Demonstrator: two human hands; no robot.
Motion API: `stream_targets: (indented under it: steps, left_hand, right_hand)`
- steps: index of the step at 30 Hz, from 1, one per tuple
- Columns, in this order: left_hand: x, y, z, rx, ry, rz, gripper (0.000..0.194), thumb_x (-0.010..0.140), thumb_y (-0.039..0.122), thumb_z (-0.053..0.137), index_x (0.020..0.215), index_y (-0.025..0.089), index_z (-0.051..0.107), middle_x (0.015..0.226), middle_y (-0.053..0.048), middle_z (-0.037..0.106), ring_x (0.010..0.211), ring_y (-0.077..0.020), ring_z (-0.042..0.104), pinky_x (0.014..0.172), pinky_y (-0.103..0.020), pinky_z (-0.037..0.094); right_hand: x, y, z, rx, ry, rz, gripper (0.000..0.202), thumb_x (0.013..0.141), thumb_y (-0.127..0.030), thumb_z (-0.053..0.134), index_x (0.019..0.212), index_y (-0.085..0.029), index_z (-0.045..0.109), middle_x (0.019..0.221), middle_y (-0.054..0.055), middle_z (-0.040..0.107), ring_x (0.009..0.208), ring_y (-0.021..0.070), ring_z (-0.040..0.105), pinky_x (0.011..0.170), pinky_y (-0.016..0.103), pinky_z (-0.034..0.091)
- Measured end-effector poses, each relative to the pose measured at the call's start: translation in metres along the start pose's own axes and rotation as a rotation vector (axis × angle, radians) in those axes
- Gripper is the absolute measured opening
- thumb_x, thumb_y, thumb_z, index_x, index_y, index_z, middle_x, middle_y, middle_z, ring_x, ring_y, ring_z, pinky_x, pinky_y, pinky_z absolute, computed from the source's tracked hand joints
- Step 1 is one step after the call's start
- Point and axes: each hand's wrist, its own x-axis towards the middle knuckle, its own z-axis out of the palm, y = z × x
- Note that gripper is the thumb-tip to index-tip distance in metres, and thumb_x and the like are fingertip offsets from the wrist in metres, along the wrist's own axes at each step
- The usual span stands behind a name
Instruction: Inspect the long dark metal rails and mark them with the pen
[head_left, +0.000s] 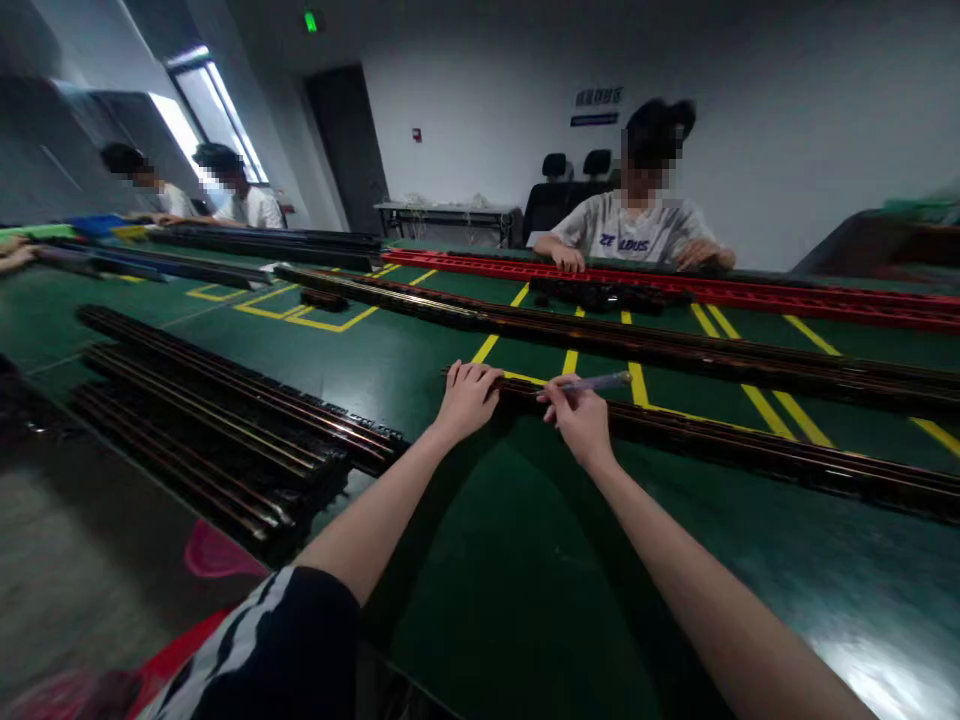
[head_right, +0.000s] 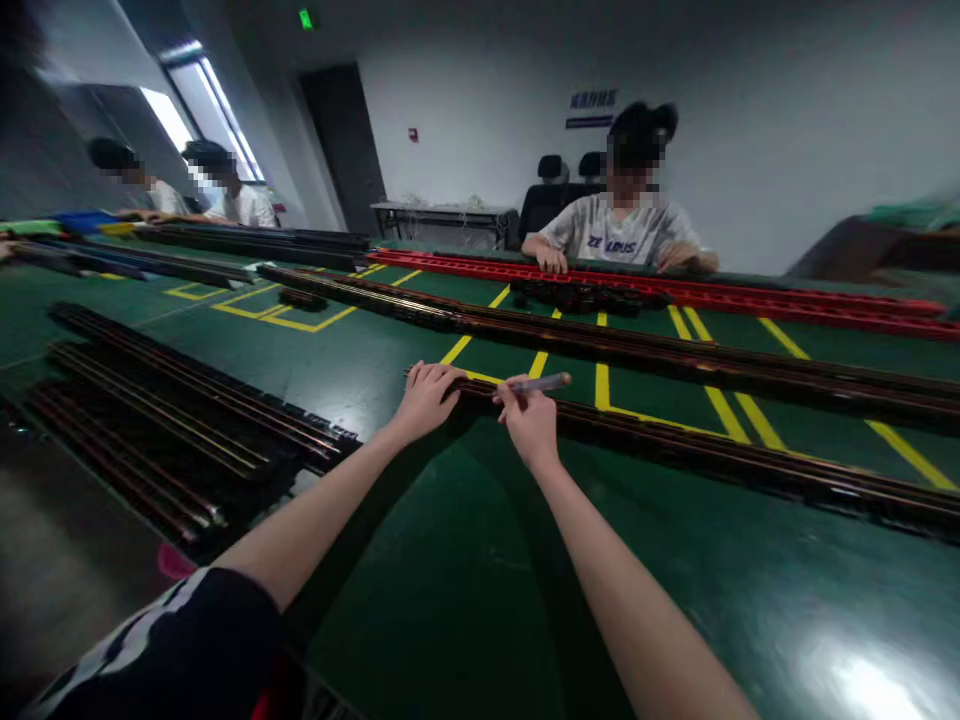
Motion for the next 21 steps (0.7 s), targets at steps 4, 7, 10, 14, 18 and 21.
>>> stream_targets:
  steps: [4,7,10,14,18,21]
  left_hand:
    - [0.0002,0.0008,0.0,0.007,0.018,0.005,0.032,0.089,0.021,0.048,0.119,0.024,0.06,0.122,-0.004,0.065,0.122,-0.0242,0.051,0.119,-0.048,0.022]
    - [0.0003,0.001,0.0003,0.003,0.024,0.01,0.032,0.089,0.019,0.047,0.117,0.024,0.06,0.122,-0.004,0.066,0.122,-0.0243,0.051,0.119,-0.049,0.022]
    - [0.0006,0.0003,0.0001,-0.009,0.035,-0.001,0.033,0.088,0.015,0.045,0.115,0.024,0.061,0.121,-0.005,0.066,0.122,-0.0241,0.051,0.119,-0.049,0.023]
    - [0.0006,-0.001,-0.0008,-0.023,0.048,-0.012,0.037,0.085,0.009,0.042,0.113,0.023,0.062,0.119,-0.005,0.066,0.122,-0.0239,0.051,0.119,-0.05,0.024]
    - [0.0004,-0.0023,-0.0011,-0.028,0.086,-0.006,0.044,0.081,0.004,0.041,0.113,0.026,0.062,0.117,-0.004,0.067,0.121,-0.0244,0.052,0.118,-0.052,0.026]
    - [0.0007,-0.003,-0.0017,-0.026,0.118,-0.024,0.047,0.078,0.001,0.04,0.11,0.026,0.064,0.114,-0.004,0.069,0.119,-0.0248,0.054,0.117,-0.053,0.027]
  right_hand:
    - [0.0009,0.0017,0.0003,0.006,0.011,-0.004,0.04,0.083,-0.059,0.054,0.079,-0.02,0.058,0.07,0.005,0.072,0.046,0.0139,0.06,0.047,0.026,0.049]
    - [0.0008,0.0016,0.0002,0.002,0.0,-0.015,0.04,0.084,-0.06,0.054,0.079,-0.02,0.058,0.071,0.006,0.072,0.046,0.0144,0.061,0.046,0.026,0.048]
    - [0.0002,-0.0004,0.0,-0.023,-0.035,-0.031,0.041,0.085,-0.06,0.052,0.077,-0.021,0.058,0.071,0.006,0.072,0.048,0.0149,0.062,0.045,0.026,0.048]
    - [-0.0002,-0.004,0.0,-0.034,-0.074,-0.036,0.041,0.085,-0.06,0.052,0.077,-0.02,0.058,0.07,0.005,0.072,0.048,0.0152,0.062,0.044,0.026,0.048]
    - [-0.0003,-0.005,0.0,-0.03,-0.077,-0.04,0.042,0.085,-0.061,0.053,0.077,-0.02,0.059,0.071,0.006,0.072,0.048,0.015,0.062,0.045,0.026,0.048]
    - [-0.0003,-0.0046,-0.0003,-0.02,-0.071,-0.04,0.043,0.084,-0.062,0.053,0.077,-0.02,0.059,0.072,0.006,0.072,0.048,0.0147,0.062,0.044,0.026,0.048]
